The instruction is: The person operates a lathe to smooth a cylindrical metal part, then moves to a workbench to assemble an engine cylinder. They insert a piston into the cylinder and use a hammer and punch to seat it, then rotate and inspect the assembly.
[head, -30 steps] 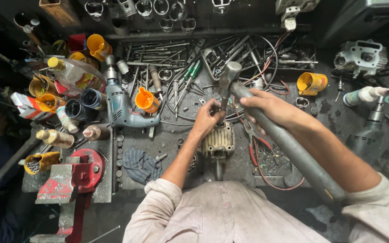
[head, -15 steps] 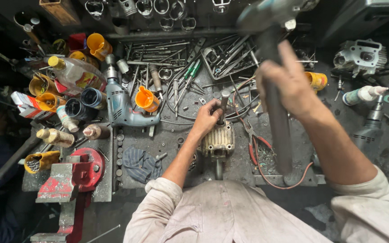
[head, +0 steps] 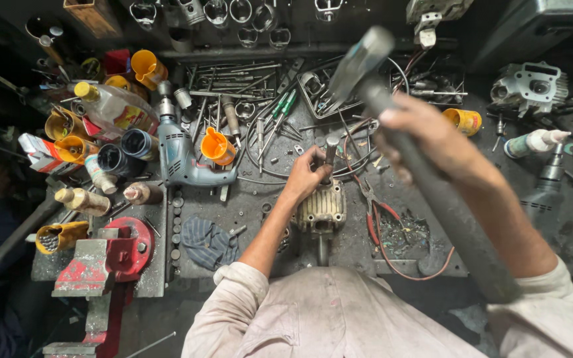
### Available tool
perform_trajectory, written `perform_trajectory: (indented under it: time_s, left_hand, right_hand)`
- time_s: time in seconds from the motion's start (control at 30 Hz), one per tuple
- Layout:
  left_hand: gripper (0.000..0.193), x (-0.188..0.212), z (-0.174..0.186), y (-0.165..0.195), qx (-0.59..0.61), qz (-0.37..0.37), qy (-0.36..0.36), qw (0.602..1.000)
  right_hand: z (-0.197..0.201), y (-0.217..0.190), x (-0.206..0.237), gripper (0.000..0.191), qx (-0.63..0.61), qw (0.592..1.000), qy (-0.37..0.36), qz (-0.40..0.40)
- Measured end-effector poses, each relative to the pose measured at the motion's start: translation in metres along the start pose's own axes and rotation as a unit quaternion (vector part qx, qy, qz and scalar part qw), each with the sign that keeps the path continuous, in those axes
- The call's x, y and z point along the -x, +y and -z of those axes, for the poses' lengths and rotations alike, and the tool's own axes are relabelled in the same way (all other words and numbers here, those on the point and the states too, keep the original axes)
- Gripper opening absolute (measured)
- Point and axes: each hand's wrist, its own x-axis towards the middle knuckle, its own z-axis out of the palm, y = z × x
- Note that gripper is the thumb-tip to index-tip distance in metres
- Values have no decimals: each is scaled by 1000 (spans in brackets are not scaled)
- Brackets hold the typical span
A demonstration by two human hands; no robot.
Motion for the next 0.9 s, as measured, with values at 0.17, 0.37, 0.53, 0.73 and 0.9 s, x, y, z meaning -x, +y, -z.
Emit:
perform_trajectory:
  time_s: [0.17, 0.37, 0.53, 0.73, 0.9]
  left_hand:
    - [22, 0, -1, -2, 11, -62, 8, 998]
    - [16, -1, -1, -2, 61, -4, -15, 998]
    - [17, 0, 0, -4, 60, -26, -19, 998]
    - [11, 0, 1, -2, 51, -10, -23, 998]
    - [13, 2, 1, -3, 51, -14, -25, 998]
  right_hand:
    - [2, 2, -13, 35, 17, 964, 70, 256]
    - [7, 52, -30, 19, 370, 891, 13, 263]
    - [2, 55, -26, 27, -17, 990, -36, -137]
    - [1, 1, 0, 34, 30, 997, 37, 53]
    - [-2, -18, -5, 33, -61, 941, 45, 330]
